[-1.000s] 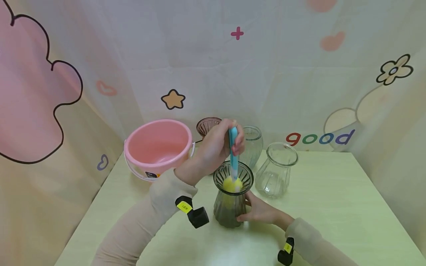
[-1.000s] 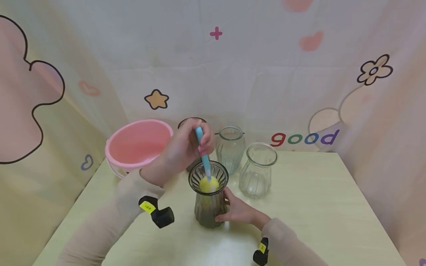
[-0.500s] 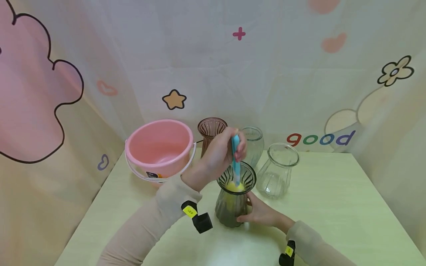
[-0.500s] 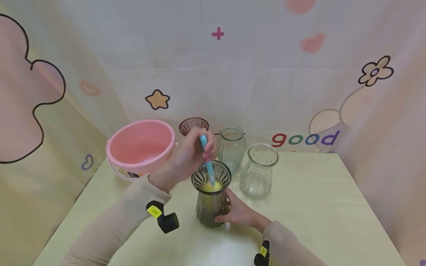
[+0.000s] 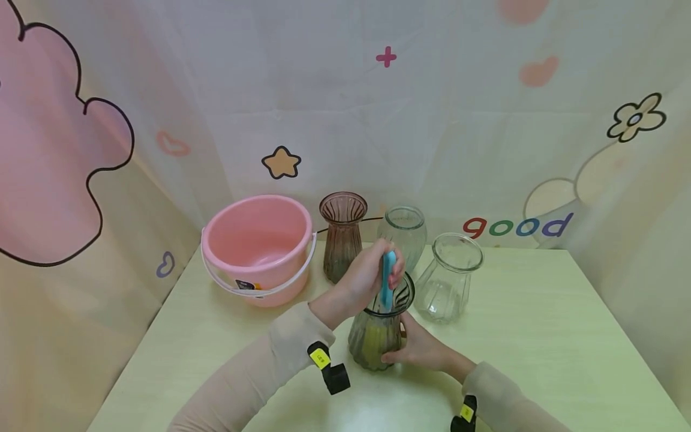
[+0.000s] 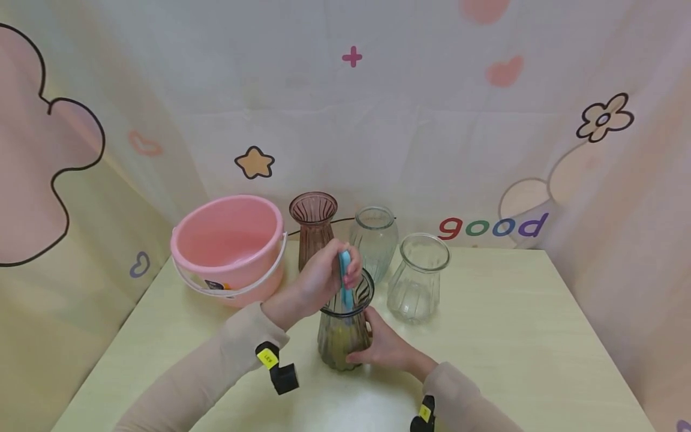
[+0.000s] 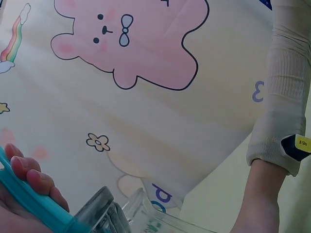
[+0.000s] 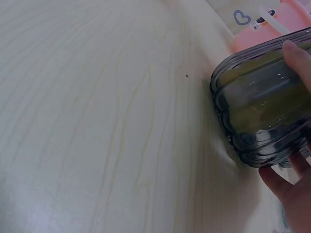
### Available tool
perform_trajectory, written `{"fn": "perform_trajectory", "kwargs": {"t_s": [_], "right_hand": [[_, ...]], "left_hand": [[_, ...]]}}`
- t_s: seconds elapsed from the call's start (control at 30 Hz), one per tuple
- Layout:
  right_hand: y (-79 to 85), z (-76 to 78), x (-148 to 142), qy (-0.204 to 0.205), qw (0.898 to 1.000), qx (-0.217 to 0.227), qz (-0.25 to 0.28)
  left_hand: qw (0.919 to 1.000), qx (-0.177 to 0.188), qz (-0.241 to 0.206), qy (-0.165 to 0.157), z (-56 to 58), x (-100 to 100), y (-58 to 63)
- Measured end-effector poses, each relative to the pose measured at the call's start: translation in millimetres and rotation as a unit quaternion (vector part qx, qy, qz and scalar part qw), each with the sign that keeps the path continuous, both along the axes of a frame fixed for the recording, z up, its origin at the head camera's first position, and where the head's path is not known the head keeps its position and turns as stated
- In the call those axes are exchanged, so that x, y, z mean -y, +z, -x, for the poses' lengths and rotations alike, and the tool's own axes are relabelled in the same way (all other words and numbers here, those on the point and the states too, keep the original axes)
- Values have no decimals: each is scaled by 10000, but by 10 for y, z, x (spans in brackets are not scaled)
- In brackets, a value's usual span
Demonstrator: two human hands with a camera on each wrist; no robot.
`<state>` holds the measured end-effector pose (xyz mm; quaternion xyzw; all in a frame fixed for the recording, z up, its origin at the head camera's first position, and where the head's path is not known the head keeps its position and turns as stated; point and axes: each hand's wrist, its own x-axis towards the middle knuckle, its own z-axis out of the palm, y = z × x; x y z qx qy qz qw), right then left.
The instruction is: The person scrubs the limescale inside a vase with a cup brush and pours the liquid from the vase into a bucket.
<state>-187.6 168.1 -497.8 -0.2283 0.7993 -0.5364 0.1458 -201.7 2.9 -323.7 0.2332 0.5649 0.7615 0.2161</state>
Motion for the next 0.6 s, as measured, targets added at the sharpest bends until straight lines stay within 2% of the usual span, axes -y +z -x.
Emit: {"fn": "perform_trajectory", "kwargs": {"t_s": [0.13,0.27,0.43,0.6], "right_hand": [[-17,-2,16,-69,9999,-122,-20],[-27,-10,35,-157,9997,-169,57],[-36,-31,49,-292,9994,-159,44],[-42,-48,60,-413,9991,-70,-20]], "left_hand": [[10000,2,-64,4,-33,19,31],[9996,-137,-255,18,-54,44,130],[9985,-287,-471,-45,-69,87,409],[9960,-592,-672,9,-70,146,716]]}}
